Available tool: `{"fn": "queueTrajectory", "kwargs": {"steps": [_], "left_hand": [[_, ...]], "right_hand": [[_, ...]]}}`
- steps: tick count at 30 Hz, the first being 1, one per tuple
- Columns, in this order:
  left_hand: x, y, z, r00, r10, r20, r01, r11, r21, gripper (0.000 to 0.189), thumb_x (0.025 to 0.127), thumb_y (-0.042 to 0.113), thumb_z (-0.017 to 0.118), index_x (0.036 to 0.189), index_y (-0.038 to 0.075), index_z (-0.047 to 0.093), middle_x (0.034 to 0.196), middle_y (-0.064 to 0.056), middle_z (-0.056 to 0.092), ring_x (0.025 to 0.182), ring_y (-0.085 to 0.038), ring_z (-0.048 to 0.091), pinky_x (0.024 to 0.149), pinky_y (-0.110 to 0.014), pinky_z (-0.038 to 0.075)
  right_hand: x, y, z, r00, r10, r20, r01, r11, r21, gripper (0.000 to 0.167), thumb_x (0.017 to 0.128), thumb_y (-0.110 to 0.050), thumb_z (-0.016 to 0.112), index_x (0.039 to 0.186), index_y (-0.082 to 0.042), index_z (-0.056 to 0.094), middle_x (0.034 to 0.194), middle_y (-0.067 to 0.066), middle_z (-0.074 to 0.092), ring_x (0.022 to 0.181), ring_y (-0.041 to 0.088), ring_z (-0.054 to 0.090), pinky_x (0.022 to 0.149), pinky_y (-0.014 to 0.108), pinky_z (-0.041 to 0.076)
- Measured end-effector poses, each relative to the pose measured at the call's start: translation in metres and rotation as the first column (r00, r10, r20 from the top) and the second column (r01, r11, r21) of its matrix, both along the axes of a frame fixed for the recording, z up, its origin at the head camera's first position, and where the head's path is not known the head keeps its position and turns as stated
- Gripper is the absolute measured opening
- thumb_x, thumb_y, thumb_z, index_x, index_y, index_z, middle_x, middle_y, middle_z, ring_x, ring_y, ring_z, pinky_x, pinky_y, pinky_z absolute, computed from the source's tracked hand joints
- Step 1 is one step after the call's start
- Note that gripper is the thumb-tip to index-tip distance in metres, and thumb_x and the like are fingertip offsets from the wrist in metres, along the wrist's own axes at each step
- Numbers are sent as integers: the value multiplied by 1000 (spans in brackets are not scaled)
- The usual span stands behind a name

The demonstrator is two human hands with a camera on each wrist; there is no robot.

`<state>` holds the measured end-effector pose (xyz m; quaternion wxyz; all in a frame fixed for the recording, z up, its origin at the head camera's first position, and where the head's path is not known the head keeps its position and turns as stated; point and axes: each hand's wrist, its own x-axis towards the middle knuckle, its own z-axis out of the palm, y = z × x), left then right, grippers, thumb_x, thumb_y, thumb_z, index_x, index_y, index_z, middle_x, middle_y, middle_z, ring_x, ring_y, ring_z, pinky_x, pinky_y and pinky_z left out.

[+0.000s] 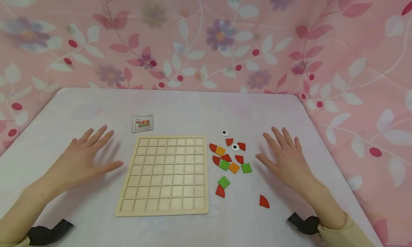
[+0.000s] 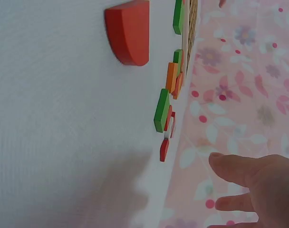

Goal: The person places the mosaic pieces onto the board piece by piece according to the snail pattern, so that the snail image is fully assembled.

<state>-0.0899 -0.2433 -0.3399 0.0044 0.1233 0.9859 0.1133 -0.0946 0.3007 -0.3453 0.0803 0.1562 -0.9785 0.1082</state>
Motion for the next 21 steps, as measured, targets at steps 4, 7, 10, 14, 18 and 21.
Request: {"fn": "queueTrajectory", "kwargs": {"steps": [4, 7, 10, 14, 18, 21], "left_hand": [[-2, 8, -4, 997, -62, 42, 61, 998, 9, 112, 77, 78, 63, 156, 4, 33, 163, -18, 28, 146, -51, 24, 110, -76, 19], [-3, 13, -7, 992, -92, 82, 90, 996, 20, 116, 74, 81, 63, 155, 4, 34, 162, -17, 30, 147, -47, 26, 113, -73, 18], [-3, 18, -8, 986, -125, 107, 122, 992, 28, 118, 72, 83, 63, 154, 3, 35, 162, -17, 31, 147, -46, 28, 115, -71, 18], [-3, 21, -10, 976, -174, 131, 170, 985, 40, 121, 69, 83, 65, 154, 2, 37, 160, -19, 34, 146, -45, 30, 115, -70, 21], [-4, 23, -13, 963, -217, 160, 210, 976, 60, 125, 64, 83, 68, 154, 2, 36, 159, -19, 35, 146, -44, 31, 115, -69, 23], [-5, 23, -15, 955, -242, 170, 232, 970, 78, 127, 62, 83, 69, 154, 2, 36, 159, -19, 35, 146, -44, 31, 115, -68, 24]], "right_hand": [[-4, -7, -3, 1000, 24, -14, -24, 999, -41, 54, 85, -26, 78, 132, -4, 61, 138, 22, 54, 128, 46, 46, 102, 70, 40], [-6, -10, -5, 1000, 21, 14, -20, 998, -60, 45, 86, -22, 78, 125, -4, 66, 128, 19, 62, 119, 41, 52, 94, 66, 48], [-9, -13, -6, 999, 15, 51, -11, 998, -65, 43, 86, -21, 78, 125, -5, 67, 123, 19, 65, 117, 40, 54, 93, 64, 50], [-14, -16, -8, 996, 12, 88, -6, 998, -69, 42, 87, -22, 77, 125, -6, 67, 120, 17, 67, 116, 38, 55, 94, 62, 51], [-18, -20, -9, 992, 19, 124, -8, 996, -85, 41, 88, -22, 77, 124, -6, 68, 118, 17, 67, 114, 38, 57, 93, 61, 52], [-21, -22, -10, 989, 18, 144, -4, 996, -92, 40, 88, -22, 76, 124, -6, 68, 118, 17, 67, 114, 38, 57, 93, 61, 53]]}}
